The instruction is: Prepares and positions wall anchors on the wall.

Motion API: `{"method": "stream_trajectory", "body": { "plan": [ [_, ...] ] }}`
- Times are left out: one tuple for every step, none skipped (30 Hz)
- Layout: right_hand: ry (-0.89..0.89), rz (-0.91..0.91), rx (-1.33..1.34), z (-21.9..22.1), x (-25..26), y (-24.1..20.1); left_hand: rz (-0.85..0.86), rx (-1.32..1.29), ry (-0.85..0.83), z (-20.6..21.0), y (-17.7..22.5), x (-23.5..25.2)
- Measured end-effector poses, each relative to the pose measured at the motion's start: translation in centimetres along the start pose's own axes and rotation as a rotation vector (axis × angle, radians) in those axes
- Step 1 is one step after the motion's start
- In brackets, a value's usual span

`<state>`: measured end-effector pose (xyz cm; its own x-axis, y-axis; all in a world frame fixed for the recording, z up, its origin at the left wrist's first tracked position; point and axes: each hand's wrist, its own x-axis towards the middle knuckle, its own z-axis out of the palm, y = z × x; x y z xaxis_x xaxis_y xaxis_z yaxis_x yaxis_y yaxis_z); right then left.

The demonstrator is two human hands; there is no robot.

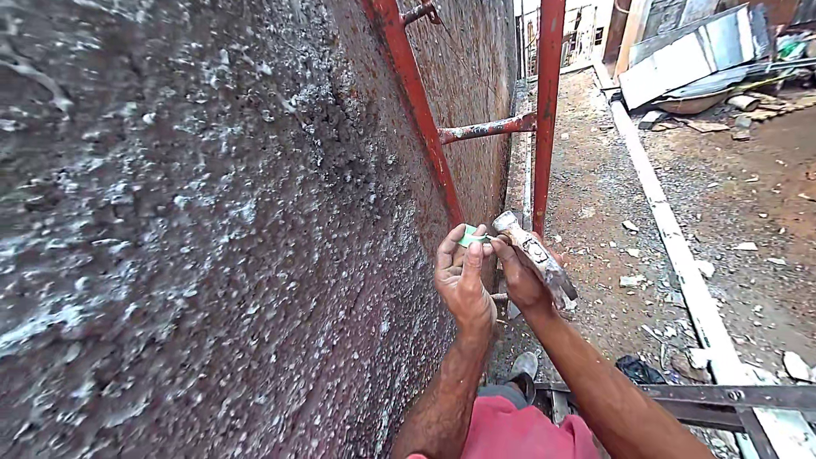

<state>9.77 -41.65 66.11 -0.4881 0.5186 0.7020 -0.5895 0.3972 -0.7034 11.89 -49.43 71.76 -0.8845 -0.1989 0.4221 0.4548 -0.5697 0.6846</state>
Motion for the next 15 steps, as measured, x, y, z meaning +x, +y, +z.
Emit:
{"method": "stream_trajectory", "body": {
  "plan": [
    [-0.012, 0.002, -0.002, 0.0, 0.1, 0.1, 0.003, -0.004, -0.001, 0.0, -0.1, 0.1],
    [-0.024, -0.001, 0.001, 0.0, 0.2, 0.2, 0.005, 0.004, -0.01, -0.1, -0.1, 0.2],
    [-0.037, -0.005, 0.001, -0.1, 0.4, 0.1, 0.003, 0.022, -0.026, -0.3, -0.1, 0.3],
    [-0.049, -0.016, 0.008, -0.2, 0.6, 0.0, -0.002, 0.04, -0.053, -0.6, -0.1, 0.3],
    [-0.06, -0.045, 0.009, -0.4, 1.0, -0.1, -0.01, 0.065, -0.084, -1.0, -0.1, 0.3],
    [-0.059, -0.095, 0.003, -0.6, 1.4, -0.4, -0.023, 0.094, -0.114, -1.4, -0.1, 0.3],
    [-0.056, -0.152, -0.02, -0.8, 1.8, -0.8, -0.042, 0.116, -0.136, -1.7, -0.1, 0.2],
    [-0.061, -0.207, -0.052, -0.9, 2.1, -1.1, -0.058, 0.133, -0.144, -2.0, -0.1, 0.1],
    [-0.07, -0.26, -0.079, -1.0, 2.4, -1.1, -0.063, 0.151, -0.141, -2.2, 0.0, 0.0],
    [-0.086, -0.307, -0.103, -0.9, 2.5, -0.8, -0.053, 0.178, -0.128, -2.4, -0.1, 0.0],
    [-0.103, -0.346, -0.119, -0.8, 2.4, -0.5, -0.032, 0.198, -0.104, -2.6, -0.2, 0.1],
    [-0.112, -0.372, -0.131, -0.6, 2.2, -0.2, -0.02, 0.18, -0.079, -2.8, -0.4, 0.2],
    [-0.111, -0.387, -0.128, -0.2, 2.1, 0.0, -0.025, 0.119, -0.054, -2.9, -0.5, 0.5],
    [-0.101, -0.391, -0.12, 0.3, 1.9, 0.2, -0.044, 0.032, -0.025, -2.9, -0.6, 0.7],
    [-0.082, -0.39, -0.109, 0.9, 1.8, 0.4, -0.068, -0.057, 0.008, -2.8, -0.5, 0.9]
  ]
}}
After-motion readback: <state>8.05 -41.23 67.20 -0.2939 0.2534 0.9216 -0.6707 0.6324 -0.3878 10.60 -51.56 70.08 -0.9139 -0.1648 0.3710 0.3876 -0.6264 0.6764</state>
